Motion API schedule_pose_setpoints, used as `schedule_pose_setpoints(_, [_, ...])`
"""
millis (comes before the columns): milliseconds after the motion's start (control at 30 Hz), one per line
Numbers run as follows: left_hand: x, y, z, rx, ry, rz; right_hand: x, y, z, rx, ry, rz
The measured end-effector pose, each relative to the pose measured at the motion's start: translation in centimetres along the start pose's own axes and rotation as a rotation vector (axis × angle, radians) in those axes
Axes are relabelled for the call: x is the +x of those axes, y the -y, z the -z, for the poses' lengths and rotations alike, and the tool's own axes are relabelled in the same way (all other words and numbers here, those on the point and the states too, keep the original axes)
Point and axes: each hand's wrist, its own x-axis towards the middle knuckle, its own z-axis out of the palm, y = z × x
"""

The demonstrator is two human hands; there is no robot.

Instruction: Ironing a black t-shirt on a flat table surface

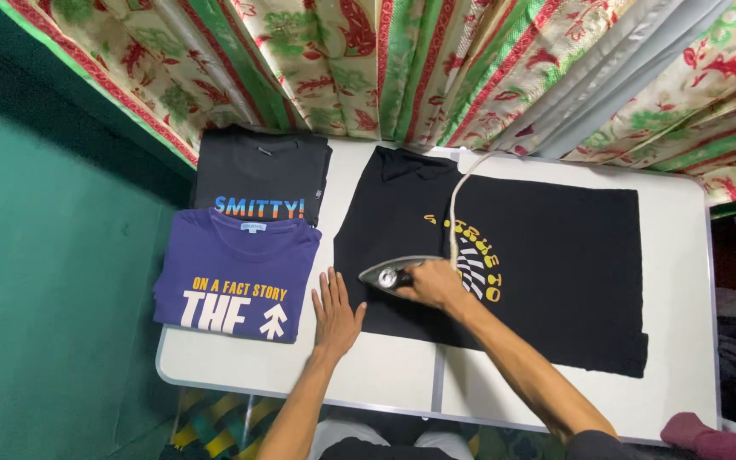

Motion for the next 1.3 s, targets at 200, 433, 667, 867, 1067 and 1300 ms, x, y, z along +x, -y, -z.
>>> schedule_pose_setpoints(200, [-0.2, -0.3, 1.4, 0.001, 0.052, 0.008, 0.8, 1.5, 0.3, 0.013, -0.005, -0.072])
schedule_pose_setpoints(433, [-0.1, -0.4, 2.7, -0.053, 0.111, 0.019, 2.9, -1.8, 3.6, 0.086, -0.102, -0.406])
schedule_pose_setpoints(667, [-0.2, -0.3, 2.2, -0.069, 0.121, 0.015, 3.9, -4.8, 2.9, 0.105, -0.202, -0.496])
schedule_pose_setpoints(867, [-0.5, -0.4, 1.7, -0.051, 0.1, 0.016, 0.0, -0.3, 2.1, -0.042, -0.094, -0.192])
schedule_pose_setpoints(1067, [0.3, 0.1, 1.5, -0.056, 0.061, 0.008, 1.5, 0.5, -1.3, 0.014, -0.092, -0.029])
schedule_pose_setpoints(1300, [-0.2, -0.1, 1.9, -0.097, 0.112, 0.009, 2.9, -1.8, 2.9, 0.049, -0.106, -0.361])
